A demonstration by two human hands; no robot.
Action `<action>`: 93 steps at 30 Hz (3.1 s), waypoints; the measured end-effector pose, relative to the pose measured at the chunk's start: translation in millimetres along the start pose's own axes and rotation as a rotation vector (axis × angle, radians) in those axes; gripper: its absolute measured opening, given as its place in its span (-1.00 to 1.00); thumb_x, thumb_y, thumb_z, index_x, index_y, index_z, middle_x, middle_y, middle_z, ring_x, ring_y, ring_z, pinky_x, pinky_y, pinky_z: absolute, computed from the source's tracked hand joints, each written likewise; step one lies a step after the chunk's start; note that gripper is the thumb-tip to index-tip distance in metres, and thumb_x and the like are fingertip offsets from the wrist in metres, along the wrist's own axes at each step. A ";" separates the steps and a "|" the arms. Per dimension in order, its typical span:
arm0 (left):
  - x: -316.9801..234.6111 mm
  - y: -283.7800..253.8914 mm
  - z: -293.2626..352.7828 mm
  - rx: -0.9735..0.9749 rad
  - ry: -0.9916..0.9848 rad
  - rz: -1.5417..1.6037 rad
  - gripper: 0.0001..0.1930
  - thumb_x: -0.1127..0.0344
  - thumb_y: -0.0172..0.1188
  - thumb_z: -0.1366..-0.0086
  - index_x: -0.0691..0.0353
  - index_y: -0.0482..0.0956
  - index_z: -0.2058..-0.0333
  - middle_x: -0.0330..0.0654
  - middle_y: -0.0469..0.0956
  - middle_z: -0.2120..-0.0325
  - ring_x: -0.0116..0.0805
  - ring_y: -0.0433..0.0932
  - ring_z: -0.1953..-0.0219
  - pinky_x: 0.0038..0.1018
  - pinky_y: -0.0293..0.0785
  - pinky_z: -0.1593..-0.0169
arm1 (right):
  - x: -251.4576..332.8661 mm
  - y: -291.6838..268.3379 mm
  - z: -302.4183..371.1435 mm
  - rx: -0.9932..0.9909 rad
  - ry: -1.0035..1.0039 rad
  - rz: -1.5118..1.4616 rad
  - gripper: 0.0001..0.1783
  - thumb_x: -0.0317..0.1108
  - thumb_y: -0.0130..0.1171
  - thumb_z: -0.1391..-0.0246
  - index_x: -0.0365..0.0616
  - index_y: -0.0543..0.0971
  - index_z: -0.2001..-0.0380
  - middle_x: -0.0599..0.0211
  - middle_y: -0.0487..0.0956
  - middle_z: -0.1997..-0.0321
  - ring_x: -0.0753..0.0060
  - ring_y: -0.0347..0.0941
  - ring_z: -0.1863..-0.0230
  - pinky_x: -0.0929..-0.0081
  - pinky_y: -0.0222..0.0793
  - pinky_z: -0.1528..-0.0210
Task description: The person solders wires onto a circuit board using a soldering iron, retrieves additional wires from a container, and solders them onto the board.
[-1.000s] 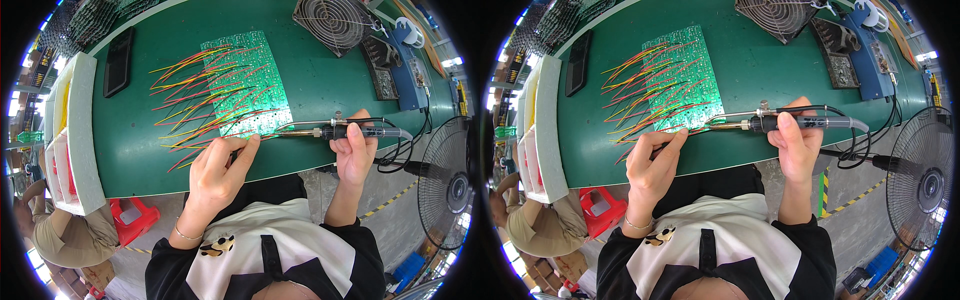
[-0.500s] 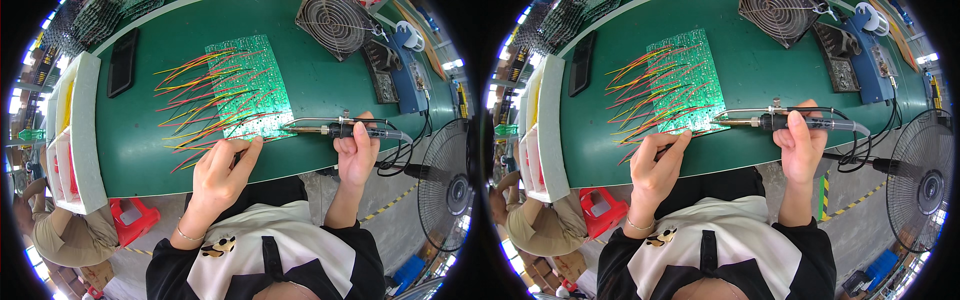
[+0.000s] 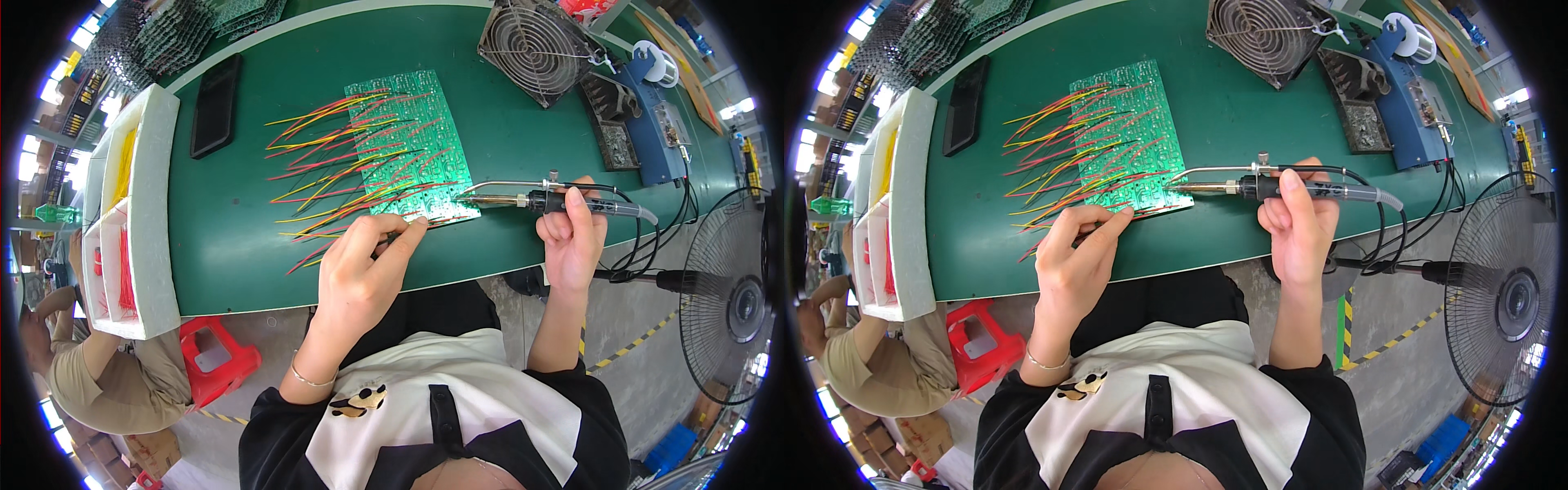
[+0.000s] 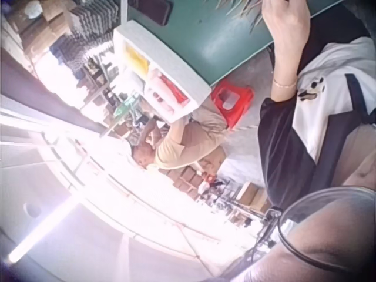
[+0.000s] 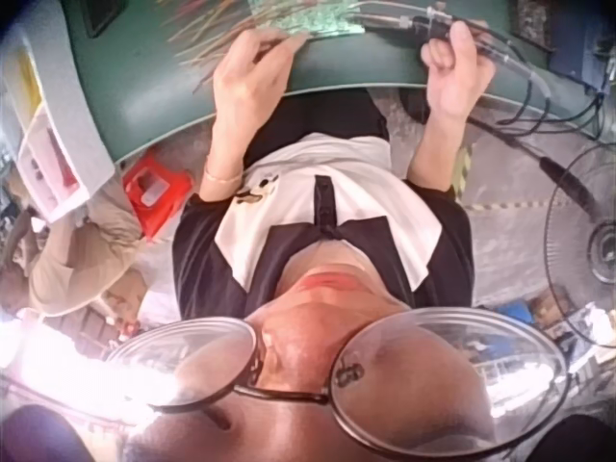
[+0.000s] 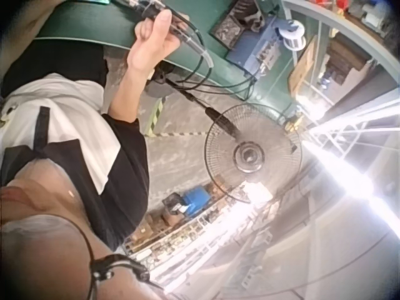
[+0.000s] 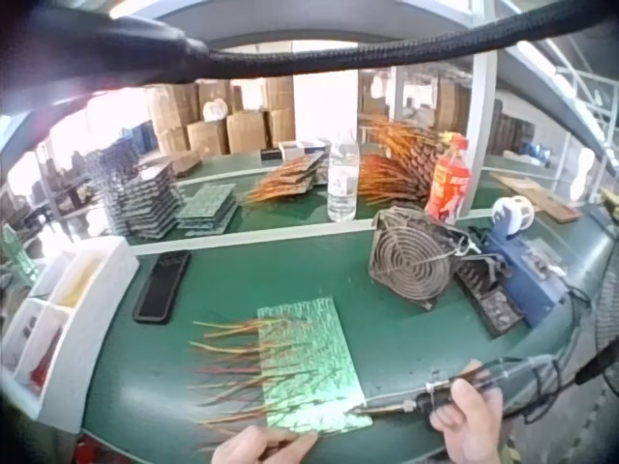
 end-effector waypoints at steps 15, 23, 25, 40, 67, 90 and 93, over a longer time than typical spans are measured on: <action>47.5 -90.9 21.5 -0.247 -0.260 -0.126 -0.75 0.69 0.17 0.04 0.30 0.60 0.33 -0.19 0.47 0.49 -0.49 0.43 0.51 -0.64 0.37 0.48 | 8.9 -3.3 0.5 0.012 -0.051 -0.141 -0.92 -0.35 -0.05 -0.15 -0.09 0.37 0.39 0.63 0.19 0.66 0.83 -0.02 0.69 0.75 -0.11 0.66; 36.1 -106.2 -2.2 -0.193 -0.063 -0.337 -0.77 0.64 0.19 0.06 0.27 0.57 0.36 -0.21 0.42 0.51 -0.35 0.41 0.49 -0.49 0.36 0.47 | 16.8 -0.1 -2.6 0.011 -0.067 -0.104 -0.86 -0.31 -0.07 -0.18 -0.11 0.42 0.37 0.64 0.15 0.70 0.83 -0.03 0.70 0.76 -0.09 0.65; 43.4 -117.8 -7.8 -0.224 -0.006 -0.367 -0.78 0.63 0.20 0.10 0.27 0.56 0.41 -0.23 0.40 0.52 -0.34 0.38 0.50 -0.46 0.33 0.48 | 26.2 5.4 -1.0 0.022 -0.084 -0.088 -0.86 -0.31 -0.07 -0.18 -0.11 0.42 0.37 0.64 0.15 0.70 0.83 -0.02 0.70 0.76 -0.09 0.65; 55.7 -46.6 -26.3 0.167 0.062 -0.060 -0.97 0.47 0.12 -0.08 0.25 0.48 0.45 -0.20 0.51 0.28 -0.23 0.50 0.28 -0.42 0.45 0.28 | 28.8 49.1 -67.4 0.111 -0.110 -0.135 -0.87 -0.29 0.02 -0.14 -0.09 0.40 0.42 0.61 0.15 0.72 0.78 0.00 0.72 0.71 -0.10 0.68; 7.6 -123.4 -20.0 -0.055 -0.098 -0.178 -0.87 0.62 0.11 -0.03 0.31 0.52 0.41 -0.18 0.47 0.63 -0.33 0.47 0.52 -0.50 0.39 0.37 | -26.0 82.9 -111.3 0.210 0.102 -0.078 -0.71 -0.08 -0.01 -0.14 -0.08 0.40 0.43 0.63 0.11 0.81 0.75 -0.08 0.80 0.69 -0.20 0.72; 188.9 -355.0 -82.2 -0.296 -0.148 -1.007 -0.90 0.34 0.13 -0.09 0.12 0.58 0.39 -0.17 0.51 0.45 -0.19 0.49 0.39 -0.38 0.41 0.31 | -7.8 54.6 -107.9 0.063 -0.230 0.131 -0.86 -0.30 -0.01 -0.16 -0.12 0.38 0.39 0.57 0.19 0.71 0.79 0.00 0.73 0.74 -0.09 0.71; 272.3 -376.8 -51.7 -0.238 -0.383 -1.206 -0.82 0.28 0.16 -0.06 0.10 0.57 0.32 -0.07 0.51 0.36 -0.12 0.50 0.28 -0.32 0.41 0.21 | -10.4 59.5 -114.0 0.081 -0.240 0.160 -0.83 -0.28 -0.01 -0.16 -0.15 0.37 0.39 0.56 0.19 0.71 0.79 0.01 0.73 0.73 -0.09 0.71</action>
Point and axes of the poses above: each hand's wrist, its own z-axis away from the middle knuckle, its own y-axis out of the palm, x = y × z, the point moved 9 cm from there along -z, towards the middle knuckle
